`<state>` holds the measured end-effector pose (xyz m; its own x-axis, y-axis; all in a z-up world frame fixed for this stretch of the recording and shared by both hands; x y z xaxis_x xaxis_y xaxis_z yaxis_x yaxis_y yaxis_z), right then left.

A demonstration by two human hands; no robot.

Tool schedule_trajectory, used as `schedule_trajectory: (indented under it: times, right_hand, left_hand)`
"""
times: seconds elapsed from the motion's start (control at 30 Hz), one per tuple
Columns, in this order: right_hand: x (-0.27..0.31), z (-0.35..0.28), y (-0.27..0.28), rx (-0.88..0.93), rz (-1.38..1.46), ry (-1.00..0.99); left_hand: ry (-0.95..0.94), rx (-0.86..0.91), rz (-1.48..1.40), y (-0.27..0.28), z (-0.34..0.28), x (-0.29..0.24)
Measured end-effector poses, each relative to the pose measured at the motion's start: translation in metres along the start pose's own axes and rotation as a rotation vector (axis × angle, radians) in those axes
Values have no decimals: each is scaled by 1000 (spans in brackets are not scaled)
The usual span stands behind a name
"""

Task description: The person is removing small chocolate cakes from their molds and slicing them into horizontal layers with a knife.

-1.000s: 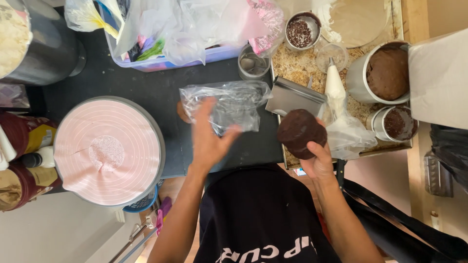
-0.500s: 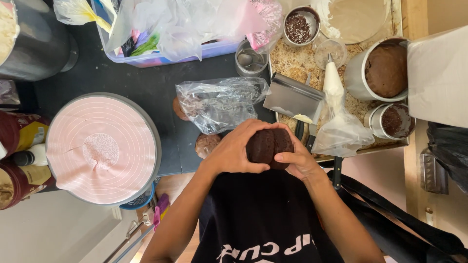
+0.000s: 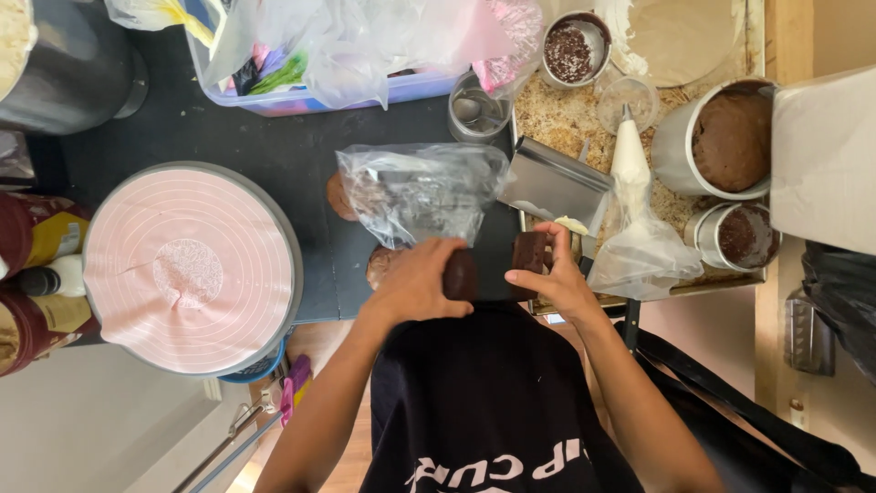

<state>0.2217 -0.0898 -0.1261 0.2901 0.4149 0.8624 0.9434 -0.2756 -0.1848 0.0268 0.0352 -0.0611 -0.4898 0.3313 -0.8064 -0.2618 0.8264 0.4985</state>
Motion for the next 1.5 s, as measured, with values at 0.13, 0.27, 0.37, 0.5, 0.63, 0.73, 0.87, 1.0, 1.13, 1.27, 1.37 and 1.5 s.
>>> schedule_trajectory:
  times: [0.13,0.27,0.37,0.5,0.63,0.73,0.87,1.0,1.13,1.27,1.37,1.5]
  right_hand:
    - [-17,-1,6,-55,-46,-52]
    - [-18,-4,7,-106,-68,-61]
    - [-21,-5,0,-63,-170,-60]
    - [-54,6,-15,111,-392,-4]
    - [-62,17,-37,217,-489,-31]
    - [-64,31,-61,368,-642,-104]
    - [-44,44,-79,408,-937,-97]
    - [-3,38,-61,71,-1185,-155]
    - [12,25,-42,-13,-1282,-153]
    - [38,20,-54,-10,-1016,35]
    - [50,38,-68,63,-446,258]
    - [86,53,-104,252,356,405]
  left_hand:
    - [160,176,259,-52,25,19]
    - [215,-19,539,-47,53,30]
    - [190,-200,596,-15,58,15]
    - [184,-153,459,12,55,22]
    - [211,-379,386,57,54,47]
    - [52,-594,708,83,61,54]
    - [26,-640,813,88,67,91]
    - [-81,-750,620,94,39,75]
    - [-187,-878,513,109,-3,27]
    - [-276,-1091,403,129,-41,-15]
    - [-307,-1123,194,122,-51,-15]
    - [-104,-935,-323,75,-30,29]
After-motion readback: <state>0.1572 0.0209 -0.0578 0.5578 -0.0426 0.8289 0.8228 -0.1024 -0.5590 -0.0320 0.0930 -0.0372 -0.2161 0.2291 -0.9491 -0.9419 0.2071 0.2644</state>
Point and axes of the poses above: each hand's wrist, its own z-axis towards the middle knuckle, its own y-axis out of the back of the hand, x = y × z, the point moved 7 cm from there along z, towards the middle knuckle, and after that the axes turned 5 degrees about x, right-handed, at the moved point
